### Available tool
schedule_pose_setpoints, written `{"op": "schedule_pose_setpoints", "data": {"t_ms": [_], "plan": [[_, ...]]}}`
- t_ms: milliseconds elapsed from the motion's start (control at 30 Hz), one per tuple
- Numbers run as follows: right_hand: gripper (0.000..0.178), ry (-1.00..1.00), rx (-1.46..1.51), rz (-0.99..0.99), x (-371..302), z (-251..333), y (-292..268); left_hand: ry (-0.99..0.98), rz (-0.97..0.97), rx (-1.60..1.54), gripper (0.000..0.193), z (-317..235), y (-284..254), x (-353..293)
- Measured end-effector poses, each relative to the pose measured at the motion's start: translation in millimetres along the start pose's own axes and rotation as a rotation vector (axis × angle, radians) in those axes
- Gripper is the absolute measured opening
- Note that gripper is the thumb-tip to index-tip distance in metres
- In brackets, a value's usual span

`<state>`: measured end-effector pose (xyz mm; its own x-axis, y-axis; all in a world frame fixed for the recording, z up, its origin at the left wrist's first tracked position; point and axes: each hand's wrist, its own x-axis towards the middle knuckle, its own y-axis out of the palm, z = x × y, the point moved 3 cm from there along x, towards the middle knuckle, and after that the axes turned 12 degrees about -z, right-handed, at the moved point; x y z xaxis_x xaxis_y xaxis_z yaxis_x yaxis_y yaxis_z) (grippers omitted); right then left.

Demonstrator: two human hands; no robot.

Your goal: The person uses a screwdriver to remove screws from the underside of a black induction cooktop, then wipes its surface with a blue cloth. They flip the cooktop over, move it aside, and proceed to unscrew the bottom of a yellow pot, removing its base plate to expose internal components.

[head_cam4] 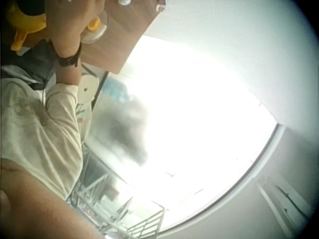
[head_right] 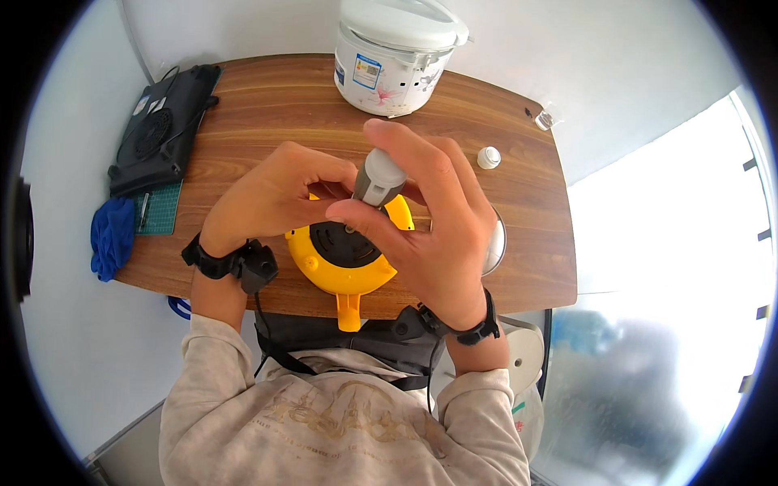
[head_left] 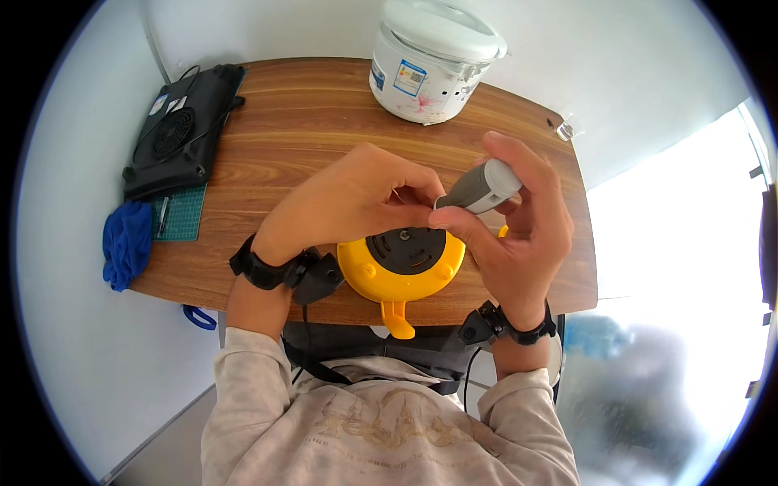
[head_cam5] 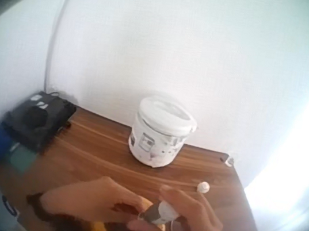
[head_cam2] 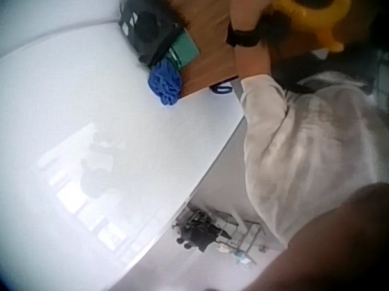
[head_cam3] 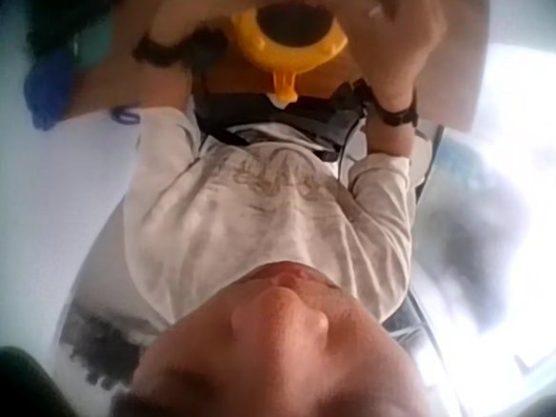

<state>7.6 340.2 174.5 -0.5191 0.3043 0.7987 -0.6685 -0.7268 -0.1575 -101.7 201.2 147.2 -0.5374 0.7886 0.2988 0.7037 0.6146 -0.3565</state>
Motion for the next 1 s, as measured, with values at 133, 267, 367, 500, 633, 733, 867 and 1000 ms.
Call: {"op": "schedule_pose_setpoints", "data": {"t_ms": [133,267,367,500,633,733,867,1000], "plan": [[0.058,-0.007,-0.028,0.002,-0.7,1.3,1.3,-0.030,-0.014,0.023,0.016,-1.4,-0.2,-1.8],[0.059,-0.012,-0.020,0.005,-1.7,2.7,3.9,0.057,-0.032,0.071,0.018,-2.2,-2.7,-3.4],[0.059,-0.023,-0.031,0.001,-2.4,1.8,4.0,0.068,-0.029,0.115,0.019,-3.9,-2.7,-3.6],[0.060,-0.040,-0.066,0.007,-0.1,1.6,3.7,0.055,-0.025,0.092,0.019,-3.4,-2.1,-3.7],[0.061,-0.031,-0.049,0.004,-0.4,0.9,3.7,0.035,-0.021,0.074,0.020,-0.8,-0.9,-4.0],[0.061,-0.015,-0.048,0.004,-0.2,0.3,3.4,0.032,-0.022,0.085,0.020,-2.4,-1.1,-4.1],[0.061,0.001,-0.050,0.008,0.0,0.2,3.7,0.052,-0.025,0.087,0.018,-3.7,-2.6,-3.9],[0.060,-0.019,-0.056,0.008,-1.0,1.1,2.3,0.050,-0.013,0.100,0.019,-2.6,-1.4,-4.2]]}}
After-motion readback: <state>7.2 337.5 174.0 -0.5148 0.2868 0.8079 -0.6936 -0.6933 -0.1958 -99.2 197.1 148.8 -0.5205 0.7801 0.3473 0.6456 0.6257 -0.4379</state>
